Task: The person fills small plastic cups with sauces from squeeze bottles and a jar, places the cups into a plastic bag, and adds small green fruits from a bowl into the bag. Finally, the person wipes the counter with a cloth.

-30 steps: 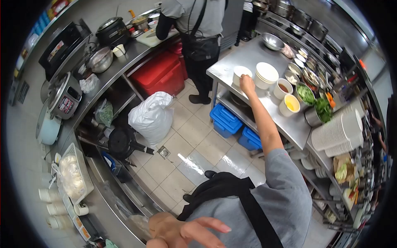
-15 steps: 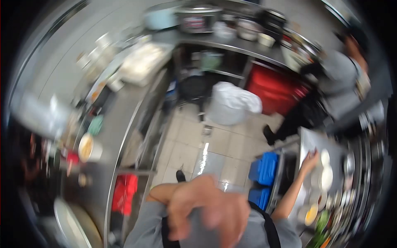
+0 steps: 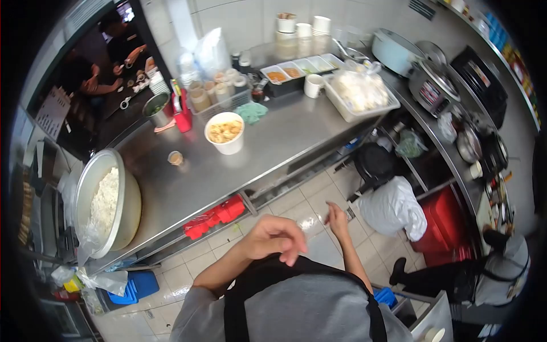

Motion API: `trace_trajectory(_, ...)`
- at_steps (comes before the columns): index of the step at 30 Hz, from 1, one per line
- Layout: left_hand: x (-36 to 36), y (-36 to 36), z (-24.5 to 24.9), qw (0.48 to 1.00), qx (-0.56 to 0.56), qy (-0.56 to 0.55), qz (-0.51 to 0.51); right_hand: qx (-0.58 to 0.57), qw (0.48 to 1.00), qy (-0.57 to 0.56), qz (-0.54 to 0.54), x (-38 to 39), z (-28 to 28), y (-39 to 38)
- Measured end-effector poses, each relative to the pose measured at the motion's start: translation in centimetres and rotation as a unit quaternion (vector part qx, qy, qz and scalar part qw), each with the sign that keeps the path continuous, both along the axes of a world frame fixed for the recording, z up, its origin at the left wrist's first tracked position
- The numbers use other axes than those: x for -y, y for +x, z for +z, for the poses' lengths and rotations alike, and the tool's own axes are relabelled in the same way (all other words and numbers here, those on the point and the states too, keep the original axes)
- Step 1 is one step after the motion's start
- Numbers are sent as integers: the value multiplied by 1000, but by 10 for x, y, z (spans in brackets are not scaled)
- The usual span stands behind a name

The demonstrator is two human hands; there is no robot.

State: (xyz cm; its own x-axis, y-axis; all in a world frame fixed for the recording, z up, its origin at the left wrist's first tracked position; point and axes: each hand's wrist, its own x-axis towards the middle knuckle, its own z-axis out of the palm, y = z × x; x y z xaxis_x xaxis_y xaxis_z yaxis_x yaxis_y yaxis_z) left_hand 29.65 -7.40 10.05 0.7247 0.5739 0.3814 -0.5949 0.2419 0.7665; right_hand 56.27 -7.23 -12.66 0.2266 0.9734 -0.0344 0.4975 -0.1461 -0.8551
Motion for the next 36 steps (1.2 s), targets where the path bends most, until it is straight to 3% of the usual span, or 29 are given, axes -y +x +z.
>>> trace_trajectory(3,-26,-64,-29,986,-100,-34,130,-79,985,79,132,-81,17,-75)
trace_trajectory(6,-63,-102,-52,922,-229,-123,287,-145,970,94,174,-154,30,-136)
trace_trajectory(8,-109,-117,-86,859,-242,-183,411,-211,959,82,169,-198,37,-172)
trace_trajectory(10,-163,-126,-123,763,-325,-135,543,-276,947,70,148,-243,42,-201)
trace_trajectory(12,-239,-143,-189,705,-363,-160,588,-320,935,62,142,-283,45,-226)
trace_trajectory(15,-278,-137,-158,723,-294,-213,588,-347,926,51,139,-324,48,-258)
trace_trajectory(19,-322,-152,-214,646,-303,-153,683,-371,923,8,106,-335,54,-284)
trace_trajectory(21,-326,-175,-221,641,-301,-154,689,-325,933,68,138,-342,35,-295)
trace_trajectory(24,-319,-198,-210,674,-242,-178,675,-304,901,-25,309,-368,42,-271)
trace_trajectory(27,-315,-195,-199,686,-210,-209,664,-228,919,92,307,-429,86,-253)
trace_trajectory(29,-313,-185,-193,678,-204,-216,673,-172,931,191,259,-467,144,-255)
trace_trajectory(35,-318,-155,-196,659,-175,-216,699,-68,826,451,330,-584,242,-368)
trace_trajectory(36,-317,-148,-192,653,-173,-223,703,3,845,438,308,-599,248,-385)
